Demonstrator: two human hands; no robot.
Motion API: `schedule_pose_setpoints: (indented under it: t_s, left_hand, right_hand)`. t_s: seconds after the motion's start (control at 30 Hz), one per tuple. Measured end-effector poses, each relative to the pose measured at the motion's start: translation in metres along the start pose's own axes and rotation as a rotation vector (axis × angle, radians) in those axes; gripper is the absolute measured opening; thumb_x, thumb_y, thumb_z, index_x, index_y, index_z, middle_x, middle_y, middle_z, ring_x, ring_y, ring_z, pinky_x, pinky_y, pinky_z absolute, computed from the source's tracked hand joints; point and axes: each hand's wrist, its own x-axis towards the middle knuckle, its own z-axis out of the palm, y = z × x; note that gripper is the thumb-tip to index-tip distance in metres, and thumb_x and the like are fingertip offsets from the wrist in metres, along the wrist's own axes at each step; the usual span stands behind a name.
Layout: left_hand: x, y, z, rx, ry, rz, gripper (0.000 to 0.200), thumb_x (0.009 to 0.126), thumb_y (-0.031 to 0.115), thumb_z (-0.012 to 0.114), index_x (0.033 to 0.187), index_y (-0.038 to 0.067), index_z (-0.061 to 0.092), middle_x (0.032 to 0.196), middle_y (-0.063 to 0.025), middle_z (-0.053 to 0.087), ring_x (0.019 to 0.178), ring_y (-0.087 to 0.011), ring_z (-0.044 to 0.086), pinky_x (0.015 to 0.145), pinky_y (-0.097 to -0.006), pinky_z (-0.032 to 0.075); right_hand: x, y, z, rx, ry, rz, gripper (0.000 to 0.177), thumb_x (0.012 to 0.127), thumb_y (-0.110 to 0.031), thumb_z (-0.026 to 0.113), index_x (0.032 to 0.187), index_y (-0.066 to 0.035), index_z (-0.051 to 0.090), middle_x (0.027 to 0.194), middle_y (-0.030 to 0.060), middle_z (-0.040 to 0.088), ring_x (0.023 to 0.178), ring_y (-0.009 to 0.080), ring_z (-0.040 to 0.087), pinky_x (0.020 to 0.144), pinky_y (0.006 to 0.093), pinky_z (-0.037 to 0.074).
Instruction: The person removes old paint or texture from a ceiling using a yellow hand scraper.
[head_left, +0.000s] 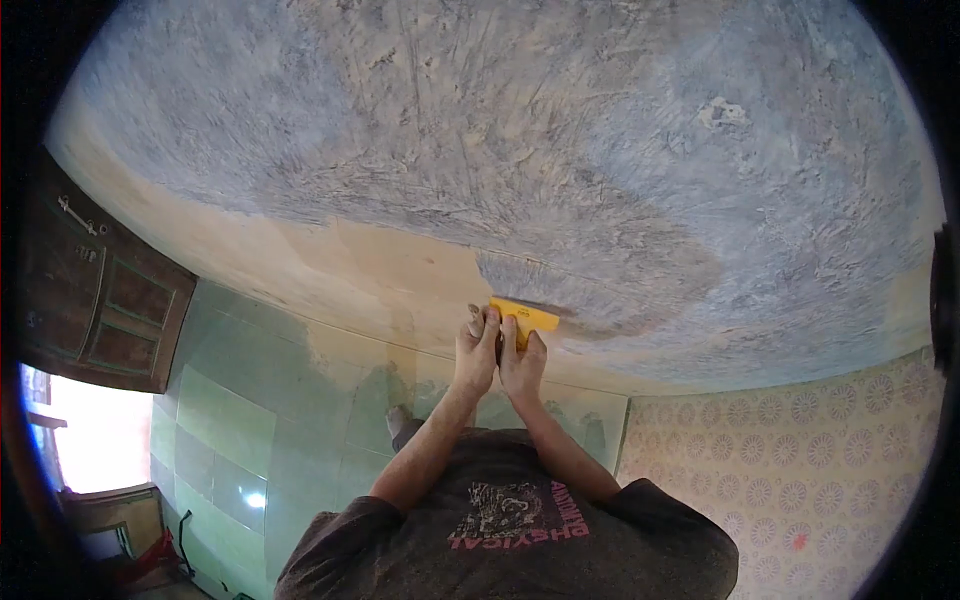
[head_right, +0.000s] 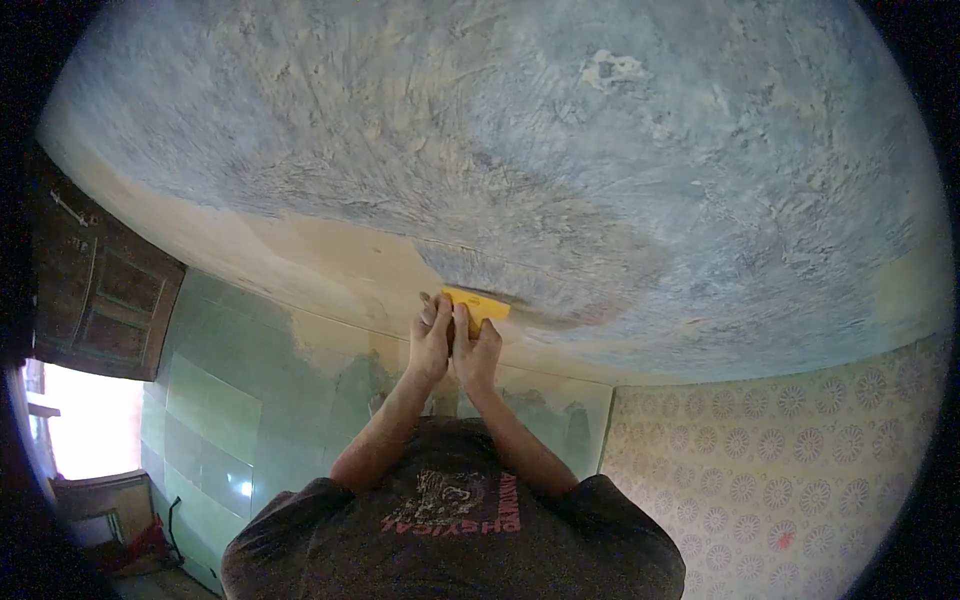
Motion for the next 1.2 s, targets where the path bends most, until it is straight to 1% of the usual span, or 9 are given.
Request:
schedule_pose_setpoints:
  t_s: [0.07,0.13,0.43,0.57,0.63,0.8,0.93,1.0,1.2]
  left_hand:
    - [0.001,0.018,-0.003,-0.051,-0.062,-0.002,0.026,0.107,0.028,0.052,0.098,0.005,0.061,0.090,0.0021,0.058,0.081,-0.0055,0.053,0.070,-0.0239,0.047]
    - [0.000,0.028,0.001,-0.038,-0.056,0.072,0.027,0.107,0.028,0.052,0.094,0.006,0.061,0.081,0.0032,0.057,0.071,-0.0045,0.052,0.060,-0.0229,0.044]
    - [-0.006,0.034,-0.007,0.112,-0.058,0.037,0.027,0.106,0.032,0.055,0.090,0.011,0.060,0.061,0.0064,0.047,0.048,-0.0037,0.040,0.043,-0.0243,0.031]
    - [-0.015,0.041,-0.015,0.028,-0.120,-0.052,0.027,0.106,0.031,0.055,0.089,0.011,0.059,0.062,0.0061,0.050,0.049,-0.0035,0.043,0.043,-0.0233,0.033]
    - [-0.018,0.050,-0.015,0.033,-0.162,-0.060,0.027,0.106,0.031,0.055,0.089,0.011,0.060,0.064,0.0057,0.052,0.051,-0.0032,0.045,0.044,-0.0228,0.035]
    - [-0.018,0.068,-0.003,0.209,-0.086,0.156,0.028,0.106,0.030,0.055,0.097,0.005,0.064,0.066,0.0053,0.052,0.055,-0.0035,0.044,0.048,-0.0231,0.036]
    - [-0.011,0.072,-0.007,0.320,-0.112,0.164,0.027,0.105,0.024,0.056,0.095,0.000,0.065,0.071,0.0035,0.054,0.063,-0.0053,0.047,0.054,-0.0254,0.041]
    - [-0.010,0.075,-0.004,0.377,-0.059,0.341,0.027,0.105,0.022,0.057,0.094,-0.001,0.065,0.073,0.0019,0.056,0.068,-0.0065,0.048,0.060,-0.0264,0.043]
    - [-0.004,0.078,-0.014,0.363,-0.141,0.319,0.023,0.104,0.018,0.058,0.094,-0.002,0.064,0.079,0.0010,0.059,0.073,-0.0064,0.050,0.063,-0.0258,0.044]
  right_hand:
    - [0.000,-0.007,0.005,-0.035,-0.006,-0.067,0.044,0.101,-0.035,0.062,0.093,0.009,0.065,0.082,0.0151,0.070,0.067,0.0187,0.065,0.059,0.0358,0.052]
    - [0.000,-0.026,0.007,0.120,-0.014,-0.002,0.039,0.103,-0.033,0.060,0.087,0.003,0.064,0.072,0.0053,0.064,0.060,0.0094,0.056,0.052,0.0267,0.044]
    - [0.008,-0.046,-0.013,0.282,-0.316,0.174,0.044,0.103,-0.039,0.057,0.086,0.002,0.065,0.064,0.0017,0.059,0.055,0.0098,0.053,0.048,0.0288,0.041]
    - [0.000,-0.048,-0.004,0.201,-0.203,0.103,0.047,0.103,-0.041,0.056,0.083,0.001,0.064,0.061,0.0018,0.058,0.053,0.0103,0.053,0.048,0.0293,0.041]
    - [-0.001,-0.049,0.001,0.211,-0.166,0.109,0.051,0.105,-0.041,0.054,0.066,-0.007,0.051,0.055,-0.0050,0.046,0.047,0.0043,0.042,0.043,0.0256,0.033]
    - [-0.001,-0.071,0.011,0.205,-0.053,0.050,0.053,0.104,-0.041,0.055,0.068,-0.003,0.057,0.055,-0.0011,0.052,0.050,0.0057,0.047,0.044,0.0265,0.036]
    - [0.002,-0.076,0.019,0.052,0.054,-0.019,0.051,0.102,-0.039,0.059,0.076,0.005,0.066,0.059,0.0060,0.061,0.054,0.0121,0.057,0.050,0.0313,0.043]
    - [0.005,-0.082,0.028,0.105,0.089,-0.084,0.052,0.102,-0.039,0.060,0.078,0.006,0.066,0.060,0.0069,0.062,0.055,0.0137,0.058,0.051,0.0327,0.044]
    - [-0.001,-0.085,0.029,0.082,0.087,-0.049,0.054,0.100,-0.040,0.063,0.079,0.009,0.067,0.066,0.0144,0.067,0.057,0.0210,0.062,0.054,0.0372,0.047]
